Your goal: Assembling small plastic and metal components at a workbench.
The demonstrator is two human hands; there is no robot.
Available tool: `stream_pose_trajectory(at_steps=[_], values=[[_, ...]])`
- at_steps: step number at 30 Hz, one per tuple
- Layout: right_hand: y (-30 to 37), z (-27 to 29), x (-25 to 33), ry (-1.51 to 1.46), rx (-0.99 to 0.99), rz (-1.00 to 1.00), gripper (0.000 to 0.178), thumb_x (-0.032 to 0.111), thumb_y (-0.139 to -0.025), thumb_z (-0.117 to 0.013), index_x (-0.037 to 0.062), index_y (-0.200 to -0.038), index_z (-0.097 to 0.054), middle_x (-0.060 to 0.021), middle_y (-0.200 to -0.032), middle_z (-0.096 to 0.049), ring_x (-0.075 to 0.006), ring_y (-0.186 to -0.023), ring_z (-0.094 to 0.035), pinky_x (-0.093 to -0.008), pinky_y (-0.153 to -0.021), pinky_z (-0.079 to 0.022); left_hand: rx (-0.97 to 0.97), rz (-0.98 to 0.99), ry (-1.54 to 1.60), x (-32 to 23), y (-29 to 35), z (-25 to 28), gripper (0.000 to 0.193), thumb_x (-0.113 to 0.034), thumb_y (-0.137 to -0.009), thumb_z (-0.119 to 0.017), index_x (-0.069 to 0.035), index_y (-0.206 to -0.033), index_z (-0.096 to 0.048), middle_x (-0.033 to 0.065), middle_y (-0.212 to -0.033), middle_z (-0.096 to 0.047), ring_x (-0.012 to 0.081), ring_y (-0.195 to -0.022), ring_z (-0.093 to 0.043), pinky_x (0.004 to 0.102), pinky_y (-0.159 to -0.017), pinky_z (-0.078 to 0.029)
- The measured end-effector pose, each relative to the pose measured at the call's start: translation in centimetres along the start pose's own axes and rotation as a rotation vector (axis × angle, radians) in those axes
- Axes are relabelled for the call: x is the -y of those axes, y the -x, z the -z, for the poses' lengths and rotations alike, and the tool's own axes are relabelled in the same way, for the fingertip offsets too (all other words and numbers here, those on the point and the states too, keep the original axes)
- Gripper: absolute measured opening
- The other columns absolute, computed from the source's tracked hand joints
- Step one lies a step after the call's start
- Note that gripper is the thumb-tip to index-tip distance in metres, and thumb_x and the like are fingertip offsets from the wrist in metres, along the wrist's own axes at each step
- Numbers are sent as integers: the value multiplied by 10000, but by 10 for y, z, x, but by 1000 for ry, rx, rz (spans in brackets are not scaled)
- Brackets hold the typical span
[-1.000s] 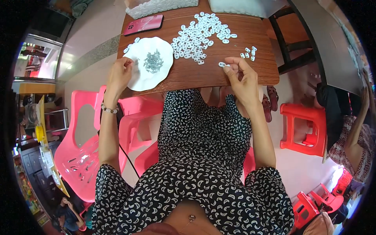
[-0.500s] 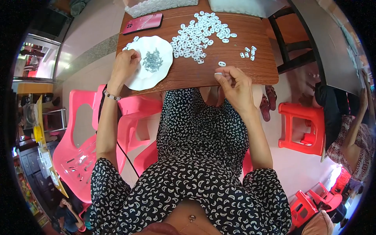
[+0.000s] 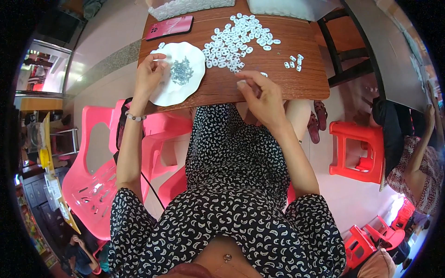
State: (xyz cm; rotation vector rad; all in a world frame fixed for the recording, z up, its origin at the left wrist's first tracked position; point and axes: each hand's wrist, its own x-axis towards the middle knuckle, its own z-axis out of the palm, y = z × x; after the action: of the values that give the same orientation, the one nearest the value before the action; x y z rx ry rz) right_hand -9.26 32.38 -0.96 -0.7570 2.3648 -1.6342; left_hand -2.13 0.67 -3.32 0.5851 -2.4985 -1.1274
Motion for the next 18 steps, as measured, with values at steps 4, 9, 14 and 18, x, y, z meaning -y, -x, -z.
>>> stream_pose_trajectory(at_steps=[4, 9, 14, 18], values=[[-15, -21, 2, -123, 30, 153, 166, 100, -854, -646, 54, -1010, -677, -46, -800, -659, -95, -690, -566, -226, -626, -448, 222, 179, 512, -40, 16, -3, 240, -79, -891, -594, -26, -1126, -587, 32, -833, -671, 69, -717, -571, 224, -634, -435], [-26, -44, 22, -220, 76, 150, 174, 112, -835, -679, 35, -991, -677, -60, -809, -666, -95, -673, -565, -236, -607, -456, 432, 245, 774, -79, 34, -7, 253, -83, -901, -602, -8, -1141, -575, 16, -837, -665, 38, -677, -502, 185, -596, -389], [-21, -49, 27, -177, 51, 165, 152, 98, -811, -703, 31, -947, -687, -54, -740, -628, -103, -612, -531, -252, -555, -436, 498, 241, 808, -97, 48, -16, 247, -112, -901, -612, -21, -1127, -572, -16, -779, -634, 27, -616, -458, 161, -560, -361], [-13, -36, 25, -137, -6, 315, 106, 64, -787, -707, 36, -888, -688, -54, -717, -612, -121, -595, -525, -252, -538, -421, 535, 235, 794, -99, 53, -26, 241, -126, -891, -625, -24, -1105, -582, -27, -773, -628, 24, -605, -454, 165, -539, -357]])
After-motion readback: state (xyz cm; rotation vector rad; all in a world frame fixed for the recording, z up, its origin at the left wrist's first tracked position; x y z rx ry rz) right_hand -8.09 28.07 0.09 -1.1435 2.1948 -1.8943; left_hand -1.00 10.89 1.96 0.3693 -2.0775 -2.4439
